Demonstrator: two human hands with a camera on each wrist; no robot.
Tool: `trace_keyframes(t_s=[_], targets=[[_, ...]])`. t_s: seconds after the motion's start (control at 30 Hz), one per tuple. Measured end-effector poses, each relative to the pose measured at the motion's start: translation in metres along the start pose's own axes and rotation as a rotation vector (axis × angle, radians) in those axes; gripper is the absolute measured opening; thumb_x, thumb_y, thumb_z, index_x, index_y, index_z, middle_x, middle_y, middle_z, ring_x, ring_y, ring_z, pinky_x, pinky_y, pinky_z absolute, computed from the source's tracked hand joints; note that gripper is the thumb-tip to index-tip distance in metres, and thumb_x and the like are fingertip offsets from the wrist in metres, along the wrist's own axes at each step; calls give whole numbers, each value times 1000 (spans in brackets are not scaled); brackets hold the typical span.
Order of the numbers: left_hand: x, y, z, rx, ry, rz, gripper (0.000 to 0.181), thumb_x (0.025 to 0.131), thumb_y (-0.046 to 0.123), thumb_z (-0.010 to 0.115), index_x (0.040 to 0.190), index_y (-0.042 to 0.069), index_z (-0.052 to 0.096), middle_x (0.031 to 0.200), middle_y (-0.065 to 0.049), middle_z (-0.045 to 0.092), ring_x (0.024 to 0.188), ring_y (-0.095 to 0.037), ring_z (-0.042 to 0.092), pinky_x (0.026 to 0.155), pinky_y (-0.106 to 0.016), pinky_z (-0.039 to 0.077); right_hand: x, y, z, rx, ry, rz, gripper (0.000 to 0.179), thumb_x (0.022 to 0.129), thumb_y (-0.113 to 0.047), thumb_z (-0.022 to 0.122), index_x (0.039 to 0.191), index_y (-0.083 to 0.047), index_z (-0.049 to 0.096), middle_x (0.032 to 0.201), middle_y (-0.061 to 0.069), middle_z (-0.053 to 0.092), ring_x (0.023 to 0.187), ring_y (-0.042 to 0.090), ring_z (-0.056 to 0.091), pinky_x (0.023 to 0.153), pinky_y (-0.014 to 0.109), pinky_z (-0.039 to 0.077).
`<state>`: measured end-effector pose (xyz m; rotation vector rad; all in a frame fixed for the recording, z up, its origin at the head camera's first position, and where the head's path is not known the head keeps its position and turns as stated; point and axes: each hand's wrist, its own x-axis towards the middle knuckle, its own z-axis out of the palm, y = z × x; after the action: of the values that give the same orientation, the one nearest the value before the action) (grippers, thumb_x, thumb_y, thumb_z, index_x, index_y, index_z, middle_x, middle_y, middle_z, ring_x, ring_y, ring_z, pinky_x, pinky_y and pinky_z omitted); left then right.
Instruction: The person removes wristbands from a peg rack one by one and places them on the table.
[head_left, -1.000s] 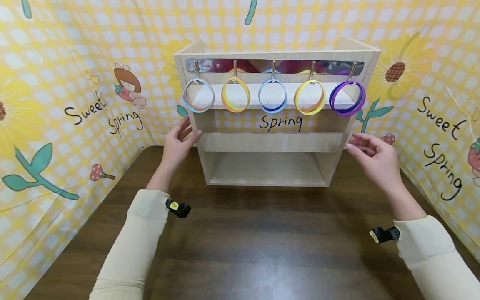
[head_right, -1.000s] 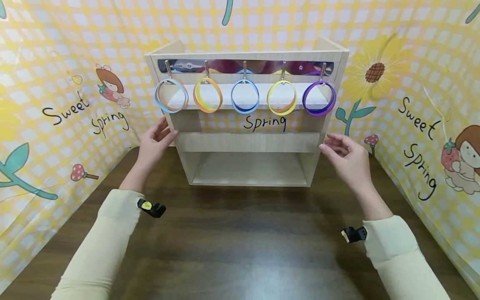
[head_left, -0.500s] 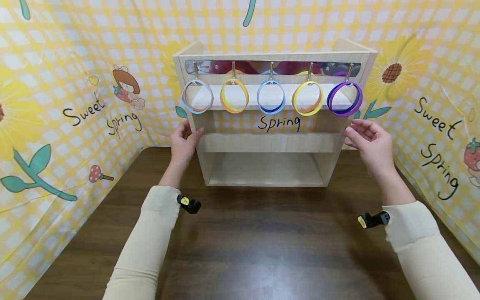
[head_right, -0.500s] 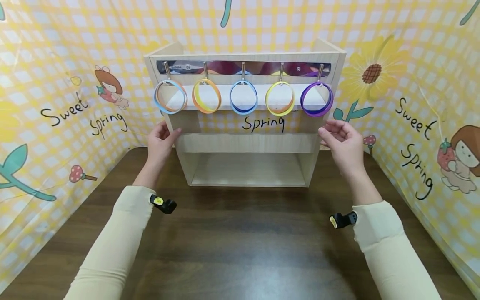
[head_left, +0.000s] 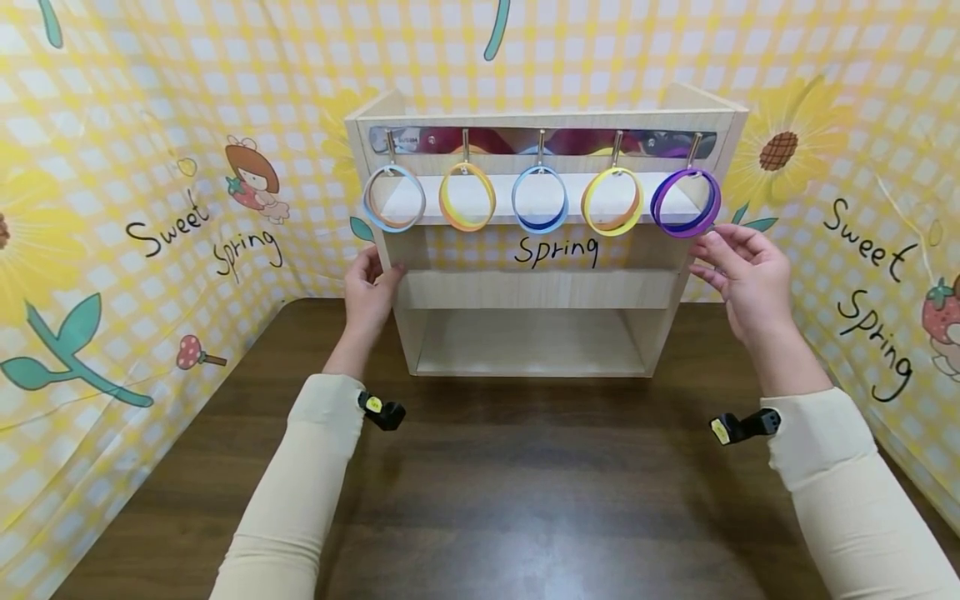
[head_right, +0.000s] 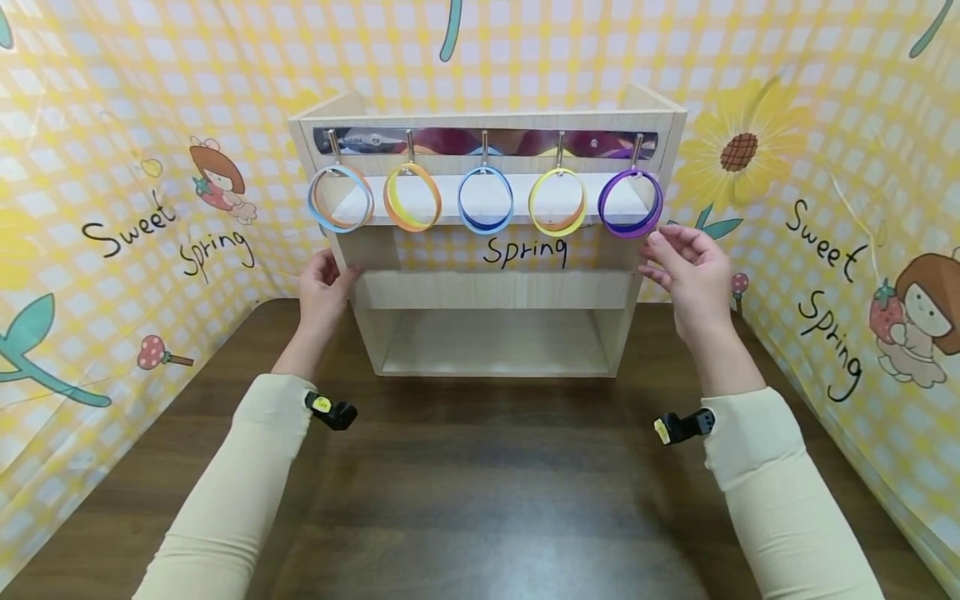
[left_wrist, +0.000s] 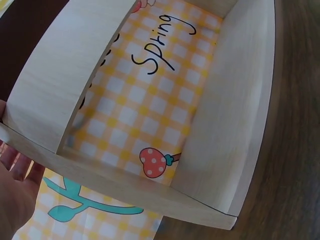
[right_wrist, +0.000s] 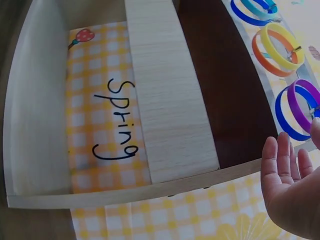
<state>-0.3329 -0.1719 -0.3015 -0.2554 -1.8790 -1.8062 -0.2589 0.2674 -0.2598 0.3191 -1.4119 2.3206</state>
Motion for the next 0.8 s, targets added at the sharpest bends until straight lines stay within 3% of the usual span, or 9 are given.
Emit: trace_keyframes(t_s=[0.13,0.43,0.53,0.67,0.8], targets=[[-5,9,0,10,-26,25,35,88,-4,61,120,-15,53,94,1,56,89,-10,55,77,-22,45,1,-4,3,82,-8,37,23,85,-4,72,104,3,60,95,14,69,83,21,69,69,31,56],[-6,9,-1,-5,-48,-6,29,88,-5,59,115,-13,52,105,-21,55,87,-10,53,74,-23,44,2,-9,11,170,22,98,16,86,1,70,99,2,61,94,14,69,80,22,70,67,32,57],[-5,10,-1,-4,-55,-31,29,89,-5,59,116,-12,52,105,-17,54,87,-11,53,74,-24,44,3,-9,12,171,35,105,17,85,1,71,100,2,61,93,13,69,78,21,70,67,32,56],[-5,11,-1,-5,-69,-50,31,89,-4,58,118,-12,51,99,-2,53,88,-12,53,76,-24,44,4,-10,12,179,45,111,19,84,1,72,100,2,63,92,14,69,76,21,70,65,31,56],[-5,11,-3,-9,-74,-59,30,90,-3,58,119,-10,51,99,1,53,90,-12,53,78,-25,44,3,-11,13,182,47,118,17,84,2,71,100,3,66,91,14,71,75,21,70,65,31,56]])
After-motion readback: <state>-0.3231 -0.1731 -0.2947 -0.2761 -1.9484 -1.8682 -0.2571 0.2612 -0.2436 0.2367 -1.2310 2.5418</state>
